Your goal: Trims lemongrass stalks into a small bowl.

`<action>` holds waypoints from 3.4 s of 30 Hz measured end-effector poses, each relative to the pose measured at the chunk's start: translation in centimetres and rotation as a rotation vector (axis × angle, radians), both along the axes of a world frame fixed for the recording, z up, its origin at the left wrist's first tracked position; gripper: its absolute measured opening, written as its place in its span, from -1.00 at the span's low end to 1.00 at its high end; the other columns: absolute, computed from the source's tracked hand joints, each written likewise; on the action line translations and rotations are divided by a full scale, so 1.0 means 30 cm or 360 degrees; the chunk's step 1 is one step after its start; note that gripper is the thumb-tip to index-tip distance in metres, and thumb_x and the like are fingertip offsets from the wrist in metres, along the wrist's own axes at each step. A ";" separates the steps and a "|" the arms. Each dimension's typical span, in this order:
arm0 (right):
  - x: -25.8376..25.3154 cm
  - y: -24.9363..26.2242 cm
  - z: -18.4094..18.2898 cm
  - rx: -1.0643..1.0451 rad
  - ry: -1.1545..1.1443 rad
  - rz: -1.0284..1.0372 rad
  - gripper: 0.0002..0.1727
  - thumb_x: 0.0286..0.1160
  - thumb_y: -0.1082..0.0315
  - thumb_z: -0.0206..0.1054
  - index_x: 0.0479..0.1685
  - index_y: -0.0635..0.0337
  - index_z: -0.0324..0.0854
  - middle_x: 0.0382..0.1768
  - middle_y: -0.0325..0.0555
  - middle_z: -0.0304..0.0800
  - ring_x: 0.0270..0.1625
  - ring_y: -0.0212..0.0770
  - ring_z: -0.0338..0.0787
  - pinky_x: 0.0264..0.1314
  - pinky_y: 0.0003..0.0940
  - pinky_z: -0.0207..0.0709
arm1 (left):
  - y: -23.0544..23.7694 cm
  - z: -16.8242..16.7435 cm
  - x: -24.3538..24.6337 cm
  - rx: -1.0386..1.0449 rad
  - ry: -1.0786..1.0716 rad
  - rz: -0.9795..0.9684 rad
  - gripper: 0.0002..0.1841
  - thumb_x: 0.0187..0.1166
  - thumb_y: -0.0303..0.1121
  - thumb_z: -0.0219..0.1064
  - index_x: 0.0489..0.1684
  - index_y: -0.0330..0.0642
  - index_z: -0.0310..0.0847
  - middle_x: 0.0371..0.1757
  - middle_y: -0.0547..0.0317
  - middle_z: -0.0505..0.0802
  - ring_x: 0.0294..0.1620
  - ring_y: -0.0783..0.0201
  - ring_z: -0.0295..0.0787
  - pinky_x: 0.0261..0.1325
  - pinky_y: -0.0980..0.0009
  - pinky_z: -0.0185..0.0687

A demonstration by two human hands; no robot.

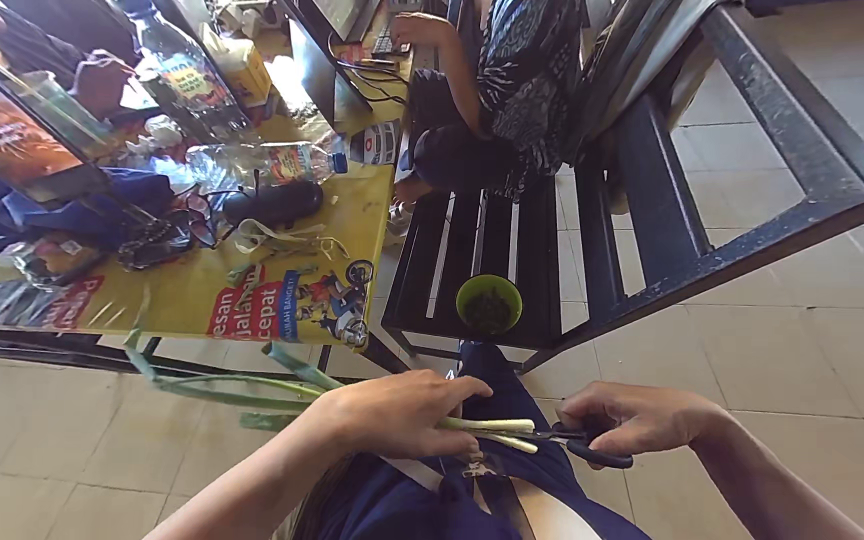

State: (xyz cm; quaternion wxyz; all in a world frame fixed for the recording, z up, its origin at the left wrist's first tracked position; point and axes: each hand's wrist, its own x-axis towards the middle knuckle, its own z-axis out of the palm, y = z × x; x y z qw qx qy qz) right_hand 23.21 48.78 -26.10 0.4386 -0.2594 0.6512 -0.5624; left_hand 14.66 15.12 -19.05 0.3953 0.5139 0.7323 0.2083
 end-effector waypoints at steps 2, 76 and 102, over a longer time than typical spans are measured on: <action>0.002 0.049 -0.010 0.0046 -0.0046 -0.0083 -0.63 0.42 -0.09 0.44 -0.26 0.04 0.64 -0.42 -0.37 0.74 -0.38 -0.50 0.71 -0.35 -0.56 0.55 | 0.019 -0.031 -0.005 -0.0015 -0.0165 0.0054 -0.46 0.80 0.01 0.14 0.60 -0.15 0.41 -0.38 0.12 0.67 -0.42 0.28 0.56 -0.26 0.29 0.54; -0.212 -0.195 -0.509 0.0408 -0.0736 -0.1476 -0.50 0.88 -0.11 -0.07 -0.20 0.08 0.56 -0.53 -0.32 0.51 -0.63 -0.44 0.43 -0.60 -0.54 0.32 | 0.365 -0.712 -0.380 -0.0239 -0.1128 0.1541 -0.54 0.89 0.10 -0.15 0.08 -0.08 0.50 -0.68 0.37 0.27 -0.81 0.46 0.09 -0.73 0.57 0.08; -0.201 -0.197 -0.520 0.0302 -0.0758 -0.1514 -0.47 0.88 -0.12 -0.10 -0.21 0.10 0.54 -0.51 -0.30 0.50 -0.63 -0.43 0.42 -0.59 -0.53 0.31 | 0.381 -0.688 -0.367 -0.0169 -0.1190 0.1443 -0.62 0.92 -0.03 -0.12 0.17 -0.11 0.49 -0.59 0.34 0.39 -0.73 0.47 0.24 -0.63 0.57 0.24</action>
